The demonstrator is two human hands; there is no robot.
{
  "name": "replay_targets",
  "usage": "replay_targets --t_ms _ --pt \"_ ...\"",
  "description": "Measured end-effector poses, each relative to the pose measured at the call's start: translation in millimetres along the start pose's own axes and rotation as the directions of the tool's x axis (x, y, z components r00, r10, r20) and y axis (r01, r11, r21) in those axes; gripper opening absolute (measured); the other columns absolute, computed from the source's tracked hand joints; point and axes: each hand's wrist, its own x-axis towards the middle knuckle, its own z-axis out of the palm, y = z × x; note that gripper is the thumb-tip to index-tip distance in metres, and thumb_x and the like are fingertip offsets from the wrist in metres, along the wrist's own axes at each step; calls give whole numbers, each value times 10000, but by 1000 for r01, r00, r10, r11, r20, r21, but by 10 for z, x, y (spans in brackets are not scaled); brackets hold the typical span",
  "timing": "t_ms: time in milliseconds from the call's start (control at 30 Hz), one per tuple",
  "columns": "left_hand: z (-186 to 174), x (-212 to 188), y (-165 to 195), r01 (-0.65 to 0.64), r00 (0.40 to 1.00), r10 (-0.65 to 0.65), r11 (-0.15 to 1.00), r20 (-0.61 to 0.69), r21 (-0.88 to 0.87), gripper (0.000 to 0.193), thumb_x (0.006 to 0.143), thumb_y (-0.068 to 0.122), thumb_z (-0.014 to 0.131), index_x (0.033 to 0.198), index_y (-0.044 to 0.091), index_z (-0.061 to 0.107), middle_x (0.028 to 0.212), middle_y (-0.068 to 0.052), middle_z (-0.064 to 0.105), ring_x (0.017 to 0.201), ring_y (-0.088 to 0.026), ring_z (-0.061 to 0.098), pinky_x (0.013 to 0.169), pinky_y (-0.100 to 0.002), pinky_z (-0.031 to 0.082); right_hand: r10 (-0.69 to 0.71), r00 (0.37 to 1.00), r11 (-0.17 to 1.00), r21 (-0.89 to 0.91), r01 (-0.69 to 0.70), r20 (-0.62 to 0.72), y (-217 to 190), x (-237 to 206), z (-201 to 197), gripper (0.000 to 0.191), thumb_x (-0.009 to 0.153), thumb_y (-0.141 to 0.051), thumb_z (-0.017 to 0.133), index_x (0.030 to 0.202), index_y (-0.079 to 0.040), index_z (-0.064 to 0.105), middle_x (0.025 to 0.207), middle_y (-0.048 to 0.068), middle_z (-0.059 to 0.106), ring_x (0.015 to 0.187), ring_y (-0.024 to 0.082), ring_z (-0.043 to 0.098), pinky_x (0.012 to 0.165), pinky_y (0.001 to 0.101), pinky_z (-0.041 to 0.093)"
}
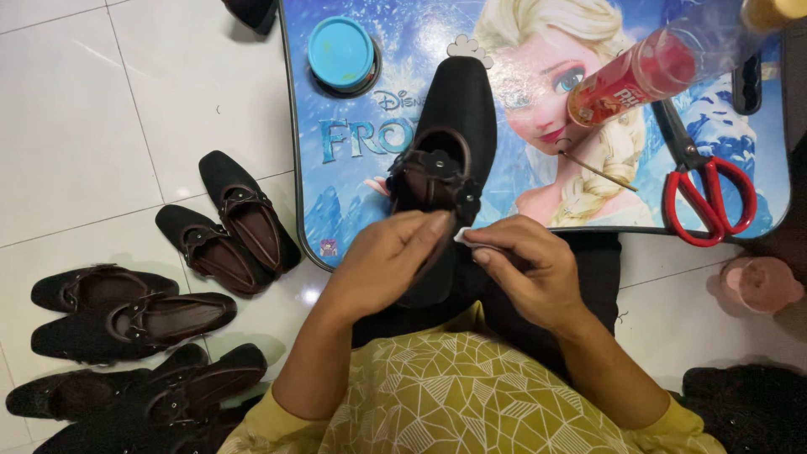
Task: The person sits on the floor and finishes black shoes one at a time: they wipe a shoe with a tissue, apply glue from a bottle along the sole edge, run a small wooden stick along the glued edge, press the sole, stuff paper inside a shoe, and place finished shoes with a row of completed pairs on the floor.
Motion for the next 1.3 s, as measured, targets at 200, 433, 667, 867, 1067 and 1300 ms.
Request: replay_targets --t_ms 200,433,667,867,1067,1300 --pt "156 -33 214 -13 998 19 995 -65 96 393 1066 362 495 1111 31 702 931 -156 665 852 -348 661 729 -385 509 -304 938 946 -61 318 168 23 -203 292 281 853 6 754 1131 -37 752 983 111 681 874 209 672 747 304 550" --pt "429 -57 317 -122 946 165 979 -279 162 233 994 266 661 1093 57 688 937 -100 669 824 -258 675 756 -376 538 251 966 858 475 -193 -59 187 -410 -213 220 970 27 655 1183 20 709 1092 109 726 934 148 688 805 288 550" --pt "589 -104 459 -330 931 340 939 -132 95 309 952 203 730 1206 40 667 1145 -132 697 1017 -300 676 882 -380 540 389 910 543 834 -101 -143 100 -442 -373 328 1024 36 566 1351 59 577 1204 154 691 1125 207 677 1010 370 543" --pt "588 -79 512 -419 896 427 904 -123 87 183 924 172 770 994 50 653 1121 -93 740 1113 -301 683 996 -389 521 373 894 595 803 -26 -248 -38 -403 -512 361 1005 51 570 1366 67 573 1229 177 683 1147 240 677 1039 407 536" --pt "623 -80 544 -257 966 258 964 -9 75 201 881 176 789 947 35 662 965 -93 709 974 -279 681 895 -376 525 -97 936 994 -73 77 -338 -265 -352 -521 299 863 16 605 1161 49 601 1227 217 602 1207 275 585 1083 400 463" --pt "636 -110 641 -284 958 284 959 27 -2 220 915 83 702 1126 23 688 1119 -109 706 1040 -266 719 903 -354 572 243 937 939 302 -163 -251 -95 -468 -336 316 894 -36 765 1192 37 690 1186 157 688 1080 225 677 920 371 547"
